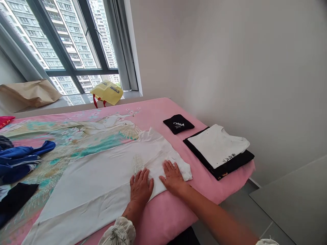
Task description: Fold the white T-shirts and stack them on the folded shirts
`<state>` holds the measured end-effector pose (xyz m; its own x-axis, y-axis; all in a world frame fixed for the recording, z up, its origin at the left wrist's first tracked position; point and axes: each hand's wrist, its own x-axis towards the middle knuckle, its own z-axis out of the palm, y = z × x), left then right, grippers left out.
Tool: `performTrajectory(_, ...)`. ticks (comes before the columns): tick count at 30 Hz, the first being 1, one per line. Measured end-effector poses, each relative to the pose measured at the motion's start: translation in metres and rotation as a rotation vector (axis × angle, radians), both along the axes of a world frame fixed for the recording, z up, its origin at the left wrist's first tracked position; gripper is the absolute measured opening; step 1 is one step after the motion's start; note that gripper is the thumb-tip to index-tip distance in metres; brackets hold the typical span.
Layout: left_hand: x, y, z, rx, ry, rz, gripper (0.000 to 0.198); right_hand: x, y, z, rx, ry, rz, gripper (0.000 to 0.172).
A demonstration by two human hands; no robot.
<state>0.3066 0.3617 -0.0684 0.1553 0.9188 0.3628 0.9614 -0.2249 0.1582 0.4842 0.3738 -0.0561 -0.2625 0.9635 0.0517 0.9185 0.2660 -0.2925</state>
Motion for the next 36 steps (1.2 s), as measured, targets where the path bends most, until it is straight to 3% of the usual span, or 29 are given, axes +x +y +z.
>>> performTrajectory(2,0.001,0.0,0.001,-0.019,0.005,0.01,0.04,0.016,-0.005,0.001,0.042,-0.013,-0.121,0.059)
performTrajectory(6,-0.001,0.001,0.001,-0.044,0.007,0.009,0.04,0.052,-0.027,0.001,0.157,-0.009,-0.002,0.044)
performTrajectory(11,0.002,0.011,0.021,-0.058,0.018,-0.063,0.03,0.072,-0.057,-0.016,0.187,-0.027,-0.047,0.05)
performTrajectory(15,0.033,0.031,0.051,-0.081,0.013,-0.25,0.027,0.071,-0.06,-0.021,0.202,-0.001,-0.083,0.05)
performTrajectory(18,0.067,0.055,0.061,-0.149,-0.049,-0.119,0.03,0.072,-0.06,-0.018,0.205,0.028,-0.086,0.05)
performTrajectory(22,0.096,0.094,0.056,-0.214,-0.103,0.091,0.039,0.074,-0.06,-0.017,0.196,0.055,-0.079,0.05)
performTrajectory(27,0.102,0.131,0.048,-0.313,-0.133,0.154,0.03,0.076,-0.06,-0.018,0.188,0.089,-0.083,0.051)
performTrajectory(36,0.093,0.142,0.026,-0.394,-0.254,0.148,0.036,0.076,-0.059,-0.018,0.213,0.09,-0.113,0.05)
